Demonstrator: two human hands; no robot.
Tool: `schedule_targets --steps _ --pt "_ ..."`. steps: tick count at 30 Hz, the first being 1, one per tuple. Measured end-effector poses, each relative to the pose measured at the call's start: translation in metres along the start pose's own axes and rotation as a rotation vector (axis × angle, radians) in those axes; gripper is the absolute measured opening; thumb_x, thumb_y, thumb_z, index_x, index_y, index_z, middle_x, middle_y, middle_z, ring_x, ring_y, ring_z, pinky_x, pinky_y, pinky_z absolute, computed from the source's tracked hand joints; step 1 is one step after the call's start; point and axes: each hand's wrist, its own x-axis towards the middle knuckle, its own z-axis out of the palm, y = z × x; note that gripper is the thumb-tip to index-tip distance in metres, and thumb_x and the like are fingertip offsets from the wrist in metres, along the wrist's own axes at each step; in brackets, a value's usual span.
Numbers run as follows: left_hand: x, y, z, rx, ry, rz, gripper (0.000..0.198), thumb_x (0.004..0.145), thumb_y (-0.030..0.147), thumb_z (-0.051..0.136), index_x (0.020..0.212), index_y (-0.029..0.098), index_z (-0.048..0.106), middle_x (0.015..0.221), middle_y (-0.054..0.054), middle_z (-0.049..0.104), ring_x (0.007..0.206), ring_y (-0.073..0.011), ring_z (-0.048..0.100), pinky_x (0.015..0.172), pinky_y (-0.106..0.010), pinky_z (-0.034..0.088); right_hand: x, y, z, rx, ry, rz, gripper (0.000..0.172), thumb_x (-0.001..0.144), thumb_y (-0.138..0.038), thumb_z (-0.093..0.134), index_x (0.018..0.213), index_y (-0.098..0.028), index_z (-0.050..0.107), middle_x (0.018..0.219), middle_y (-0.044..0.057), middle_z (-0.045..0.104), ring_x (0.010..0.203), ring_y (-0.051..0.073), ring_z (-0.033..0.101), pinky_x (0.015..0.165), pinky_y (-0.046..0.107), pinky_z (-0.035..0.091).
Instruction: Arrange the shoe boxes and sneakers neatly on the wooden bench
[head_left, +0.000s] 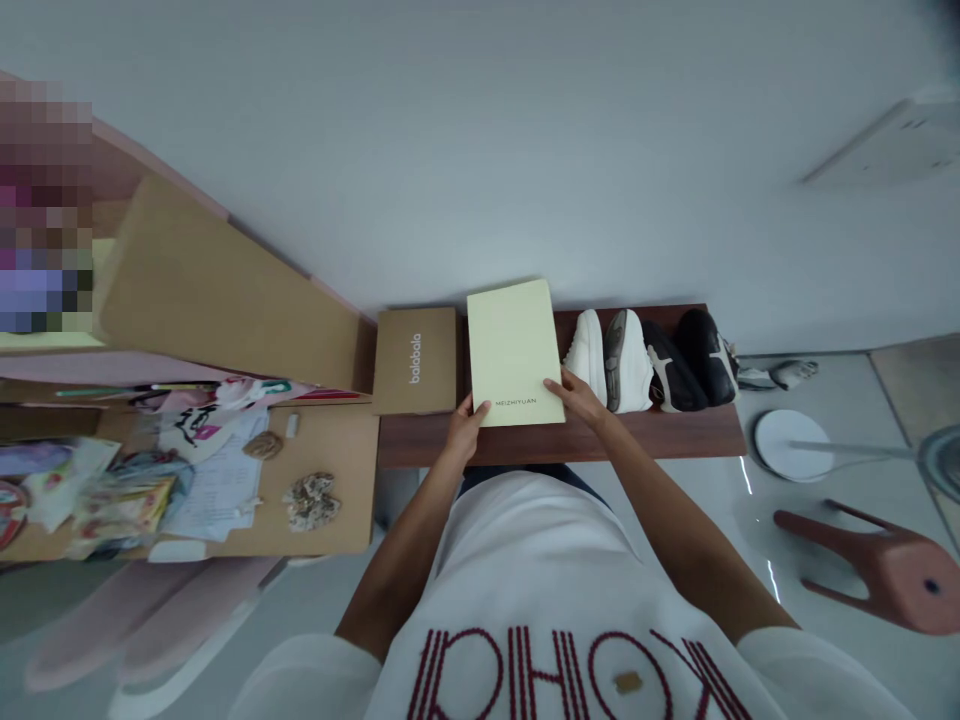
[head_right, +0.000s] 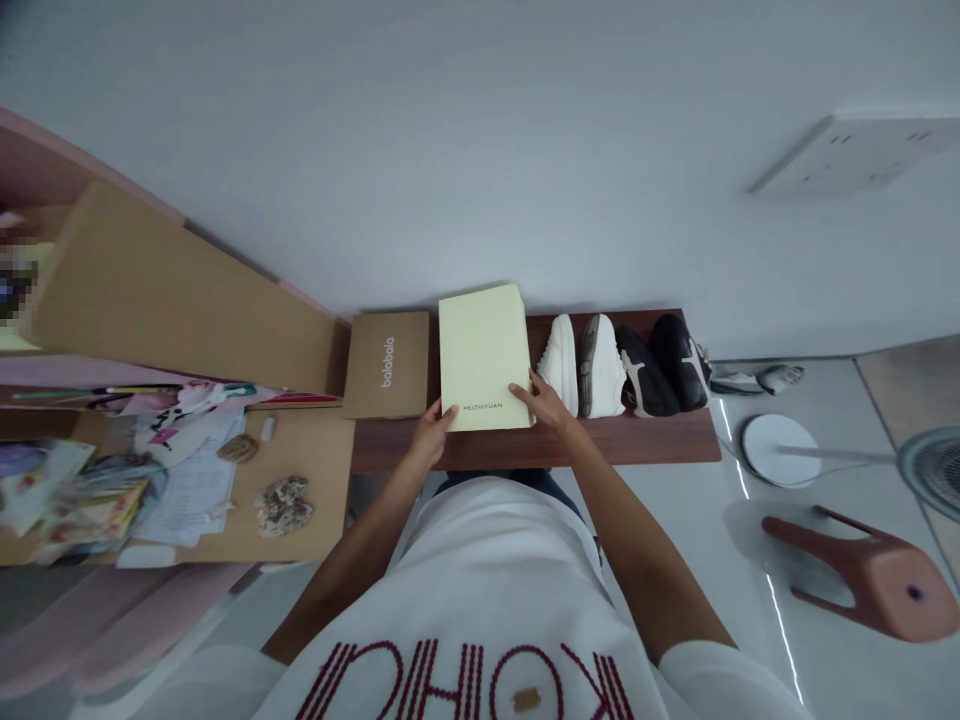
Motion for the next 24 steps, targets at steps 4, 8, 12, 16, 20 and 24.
schedule_targets --steps 4,8,12,16,20,24 --pt "0.003 -0.001 -0.004 0.062 0.063 0.026 0.077 0.068 0.049 0.093 0.135 0.022 0.069 0.134 -0.011 0.074 0.131 -0.0305 0.066 0.118 -0.050 0.046 0.007 0.009 0.008 0.046 -0.037 0.018 0.066 0.081 -0.051 0.083 0.139 -0.025 0.067 0.136 0.006 0.074 0.132 0.034 0.064 0.120 0.058 0.046" --pt "0.006 -0.004 -0.010 0.103 0.124 0.021 0.072 0.071 0.045 0.091 0.136 0.022 0.069 0.134 -0.010 0.074 0.129 -0.0298 0.067 0.118 -0.050 0.046 0.012 0.018 0.018 0.111 -0.018 0.053 0.055 0.082 -0.046 0.082 0.130 -0.023 0.070 0.132 0.009 0.076 0.126 0.034 0.068 0.116 0.057 0.050" --pt "0.007 -0.007 -0.013 0.127 0.156 0.018 0.068 0.073 0.042 0.090 0.135 0.023 0.070 0.131 -0.010 0.076 0.129 -0.0302 0.067 0.118 -0.051 0.046 0.016 0.023 0.024 0.111 0.008 0.097 0.046 0.082 -0.042 0.081 0.123 -0.022 0.072 0.128 0.010 0.077 0.124 0.034 0.069 0.116 0.057 0.051" --pt "0.010 -0.011 -0.014 0.127 0.172 0.024 0.065 0.074 0.040 0.089 0.135 0.023 0.070 0.132 -0.009 0.075 0.133 -0.0299 0.065 0.119 -0.050 0.045 0.021 0.029 0.024 0.120 0.017 0.124 0.044 0.082 -0.041 0.080 0.120 -0.021 0.072 0.127 0.011 0.077 0.123 0.033 0.070 0.116 0.058 0.051" --pt "0.017 -0.017 -0.013 0.161 0.216 0.023 0.062 0.076 0.037 0.088 0.134 0.024 0.070 0.135 -0.009 0.074 0.133 -0.0294 0.065 0.119 -0.049 0.044 0.025 0.032 0.025 0.133 0.034 0.141 0.046 0.083 -0.039 0.079 0.125 -0.021 0.071 0.127 0.010 0.077 0.127 0.033 0.069 0.117 0.057 0.050" --pt "0.025 -0.022 -0.011 0.191 0.271 0.048 0.058 0.079 0.034 0.085 0.134 0.024 0.070 0.138 -0.009 0.073 0.134 -0.0278 0.064 0.119 -0.047 0.043 0.029 0.030 0.027 0.125 0.028 0.125 0.048 0.087 -0.036 0.075 0.133 -0.023 0.068 0.131 0.008 0.076 0.132 0.031 0.066 0.118 0.056 0.049"
